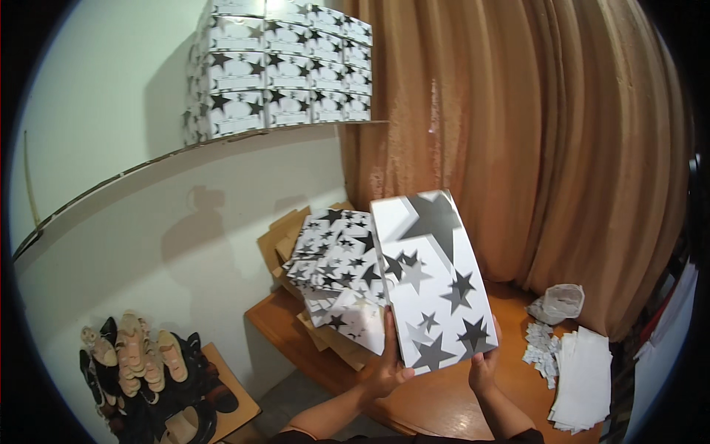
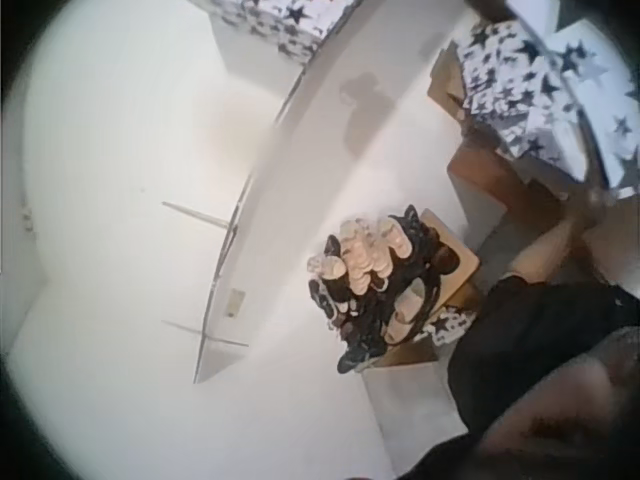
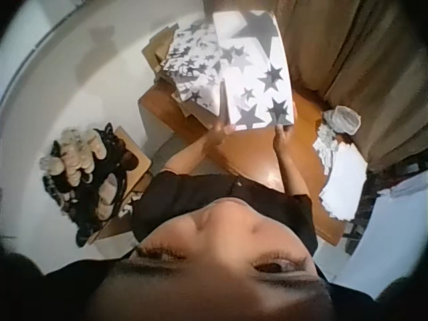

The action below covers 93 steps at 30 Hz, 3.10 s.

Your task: Assembling cardboard shoe boxes, inserting tissue paper, and stacking them on a shelf.

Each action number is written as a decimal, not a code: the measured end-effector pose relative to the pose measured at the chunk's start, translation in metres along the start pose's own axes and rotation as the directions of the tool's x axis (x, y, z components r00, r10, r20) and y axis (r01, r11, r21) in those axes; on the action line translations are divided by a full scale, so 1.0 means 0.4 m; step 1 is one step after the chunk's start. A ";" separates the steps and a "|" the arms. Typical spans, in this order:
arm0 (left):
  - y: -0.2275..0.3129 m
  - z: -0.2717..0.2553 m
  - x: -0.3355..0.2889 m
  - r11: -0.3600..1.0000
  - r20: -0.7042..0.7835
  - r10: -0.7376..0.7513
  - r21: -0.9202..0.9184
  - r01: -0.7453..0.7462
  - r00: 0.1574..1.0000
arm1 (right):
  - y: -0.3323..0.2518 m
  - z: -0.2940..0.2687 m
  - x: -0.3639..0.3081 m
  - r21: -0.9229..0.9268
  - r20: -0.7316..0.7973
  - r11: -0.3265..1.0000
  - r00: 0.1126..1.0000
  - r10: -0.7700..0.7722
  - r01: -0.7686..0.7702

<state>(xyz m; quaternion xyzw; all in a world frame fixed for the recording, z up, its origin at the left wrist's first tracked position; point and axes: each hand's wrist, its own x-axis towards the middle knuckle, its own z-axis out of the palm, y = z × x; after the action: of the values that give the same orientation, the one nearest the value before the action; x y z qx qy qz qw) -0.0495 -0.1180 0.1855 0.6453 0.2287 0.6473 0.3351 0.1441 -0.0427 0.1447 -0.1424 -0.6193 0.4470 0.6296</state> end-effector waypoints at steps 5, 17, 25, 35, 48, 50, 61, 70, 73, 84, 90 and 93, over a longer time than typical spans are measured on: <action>0.213 -0.146 0.034 0.946 -0.092 0.234 0.251 -0.204 0.968 | -0.057 0.275 0.147 0.192 0.099 0.975 0.986 -0.131 0.111; 0.786 -0.494 0.067 0.330 0.020 0.561 0.912 -0.245 0.827 | -0.264 0.954 0.498 0.526 0.347 0.798 0.784 -0.516 0.293; 0.984 -0.663 0.192 0.008 -0.040 0.623 0.999 0.045 0.781 | -0.394 1.217 0.773 0.334 0.337 0.889 0.841 -0.423 0.313; 1.012 -0.771 0.229 -0.360 -0.248 0.519 0.804 0.472 0.818 | -0.331 1.294 0.732 -0.300 0.206 0.341 0.409 -0.889 0.891; 0.978 -0.830 0.217 -0.655 -0.122 0.377 0.666 0.358 0.918 | -0.330 1.492 0.762 -0.442 0.495 0.200 0.423 -0.759 0.874; 0.976 -0.846 0.214 -0.668 -0.105 0.377 0.657 0.349 0.920 | -0.328 1.507 0.752 -0.467 0.516 0.213 0.460 -0.723 0.858; 0.978 -0.841 0.215 -0.682 -0.155 0.349 0.634 0.364 0.924 | -0.351 1.392 0.842 0.170 0.678 0.772 0.496 -0.543 0.612; 0.794 -0.791 0.146 -0.688 0.272 0.580 0.668 0.283 0.768 | -0.116 0.775 0.650 0.732 0.287 0.680 0.886 -0.363 0.042; 0.614 -0.730 0.074 -0.471 0.153 0.612 0.859 0.203 0.776 | 0.031 0.605 0.463 0.469 0.239 0.868 0.924 -0.300 0.161; -0.345 -0.511 -0.233 0.594 -0.744 -0.012 0.532 0.604 0.668 | 0.615 0.173 0.006 -0.544 -0.035 0.786 0.944 0.329 -0.294; -0.451 -0.529 -0.210 0.650 -0.802 -0.553 -0.247 0.719 0.224 | 0.598 0.120 0.009 -0.507 -0.117 0.739 0.885 0.451 -0.443; -0.421 -0.488 -0.180 0.783 -0.774 -0.481 -0.168 0.598 0.411 | 0.568 0.091 0.018 -0.474 -0.116 0.744 0.871 0.477 -0.471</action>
<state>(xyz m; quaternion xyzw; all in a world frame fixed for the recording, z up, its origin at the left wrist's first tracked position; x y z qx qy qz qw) -0.2232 -0.0307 0.0015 0.2067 0.5892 0.7004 0.3458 0.0220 0.0762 -0.0100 -0.4460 -0.6590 0.4219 0.4345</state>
